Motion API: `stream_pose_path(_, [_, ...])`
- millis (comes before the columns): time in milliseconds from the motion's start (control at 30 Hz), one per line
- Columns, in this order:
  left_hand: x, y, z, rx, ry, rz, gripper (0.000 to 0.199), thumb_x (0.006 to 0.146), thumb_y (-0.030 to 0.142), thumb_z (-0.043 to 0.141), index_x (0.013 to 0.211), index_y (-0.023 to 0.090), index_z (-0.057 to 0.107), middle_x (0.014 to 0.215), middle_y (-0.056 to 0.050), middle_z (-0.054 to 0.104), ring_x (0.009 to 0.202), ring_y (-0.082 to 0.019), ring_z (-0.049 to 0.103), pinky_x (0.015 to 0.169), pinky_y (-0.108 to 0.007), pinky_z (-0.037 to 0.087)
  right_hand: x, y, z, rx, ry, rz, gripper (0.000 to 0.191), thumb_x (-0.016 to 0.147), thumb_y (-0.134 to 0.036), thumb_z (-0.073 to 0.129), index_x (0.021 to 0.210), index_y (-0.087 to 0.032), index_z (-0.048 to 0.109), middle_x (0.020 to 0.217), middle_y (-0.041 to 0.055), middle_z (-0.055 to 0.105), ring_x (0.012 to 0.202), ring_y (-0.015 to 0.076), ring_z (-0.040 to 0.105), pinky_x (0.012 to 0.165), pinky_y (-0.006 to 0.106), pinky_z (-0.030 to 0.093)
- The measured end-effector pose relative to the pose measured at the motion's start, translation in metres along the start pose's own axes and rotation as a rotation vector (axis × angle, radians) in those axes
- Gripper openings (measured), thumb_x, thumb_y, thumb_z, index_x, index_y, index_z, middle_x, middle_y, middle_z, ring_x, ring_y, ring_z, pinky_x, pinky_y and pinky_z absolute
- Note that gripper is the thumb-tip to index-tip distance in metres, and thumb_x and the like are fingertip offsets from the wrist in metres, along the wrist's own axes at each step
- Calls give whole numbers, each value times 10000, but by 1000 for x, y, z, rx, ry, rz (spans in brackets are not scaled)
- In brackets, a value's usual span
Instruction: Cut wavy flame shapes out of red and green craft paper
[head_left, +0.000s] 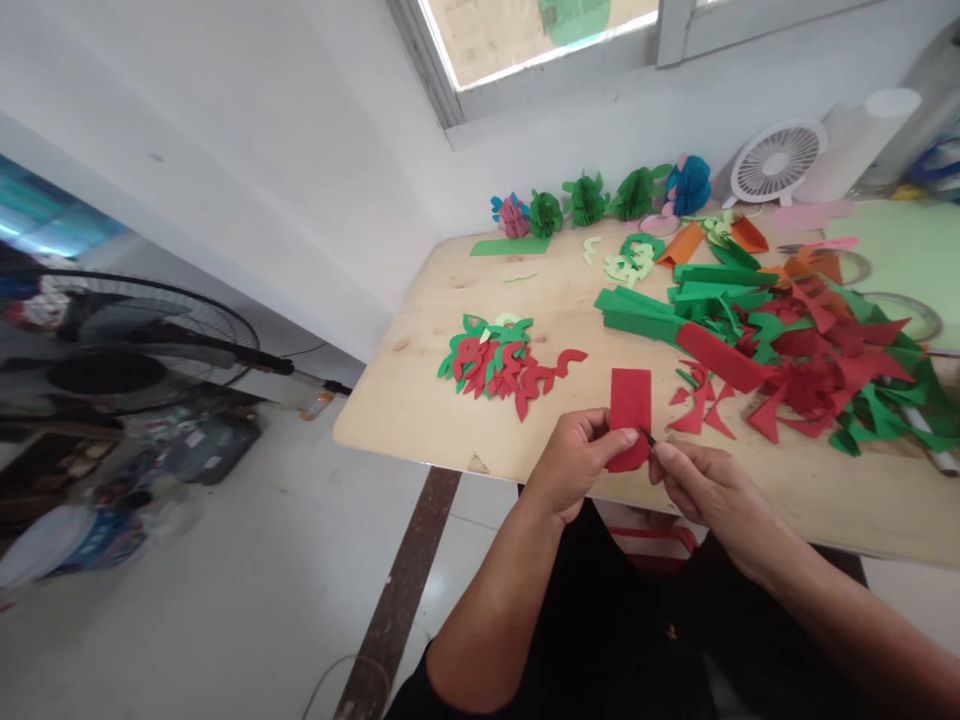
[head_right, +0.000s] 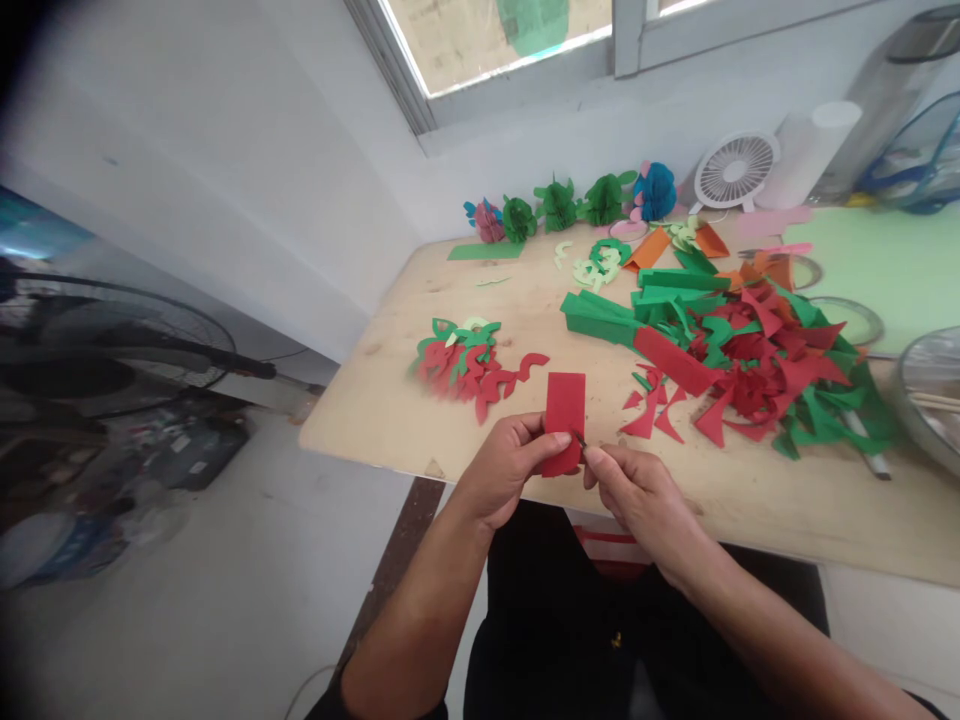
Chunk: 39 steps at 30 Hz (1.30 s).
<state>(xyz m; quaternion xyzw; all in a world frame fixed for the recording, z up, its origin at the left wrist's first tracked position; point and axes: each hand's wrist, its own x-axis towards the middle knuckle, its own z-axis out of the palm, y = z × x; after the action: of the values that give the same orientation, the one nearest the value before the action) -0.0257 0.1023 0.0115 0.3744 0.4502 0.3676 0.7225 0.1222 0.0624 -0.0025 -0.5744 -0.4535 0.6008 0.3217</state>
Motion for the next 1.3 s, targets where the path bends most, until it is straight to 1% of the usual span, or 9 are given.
stream_pose_path(167, [0,0,0,-19,41,-13,205,643,313,713,677,122,647,684,-40,645,639,-134,585,649,-285,480,1,0,0,3,2,6,449,818,-588,440,627,-191,531,436,-82,265,397,85,212,390,228,155])
stream_pose_path(333, [1,-1,0,-18,31,4,191,655,299,709,680,121,642,686,-33,640,629,-114,565,647,-267,474,1,-1,0,22,-30,8,457,833,-594,417,659,-189,538,439,-85,260,402,89,202,398,232,147])
stream_pose_path(467, [2,-2,0,-10,29,15,183,667,293,700,675,120,640,670,-30,636,622,-110,561,642,-258,464,1,-3,1,20,-17,-3,460,831,-597,424,654,-189,540,441,-82,264,405,89,214,399,234,158])
stream_pose_path(600, [1,-2,0,-13,43,10,192,649,300,710,658,122,637,654,-28,634,612,-112,558,634,-261,465,3,-3,1,-17,-5,-8,473,819,-611,424,635,-189,536,437,-80,269,396,88,218,393,233,164])
stream_pose_path(800, [0,-1,0,-16,47,-1,207,636,311,722,648,123,635,647,-25,633,608,-111,556,643,-268,466,5,1,-1,-33,5,-35,431,830,-565,438,633,-193,530,453,-73,293,403,92,234,395,235,177])
stream_pose_path(1000, [-1,-1,1,-27,49,0,192,650,293,714,642,122,627,649,-25,632,618,-114,563,654,-269,460,4,0,0,-33,7,-20,418,836,-547,432,628,-196,525,441,-79,276,400,92,220,400,237,166])
stream_pose_path(1200, [-2,-1,0,-37,33,-8,192,655,292,718,659,119,635,663,-27,637,634,-118,568,666,-273,463,5,-1,-4,-101,21,-93,394,844,-507,450,603,-203,515,464,-62,311,412,104,274,402,243,210])
stream_pose_path(1300, [-2,-1,0,-49,43,-19,198,654,295,722,660,120,631,647,-19,627,612,-106,555,642,-255,454,7,0,-7,-149,24,-120,374,856,-466,454,601,-201,522,466,-59,309,412,103,280,395,244,205])
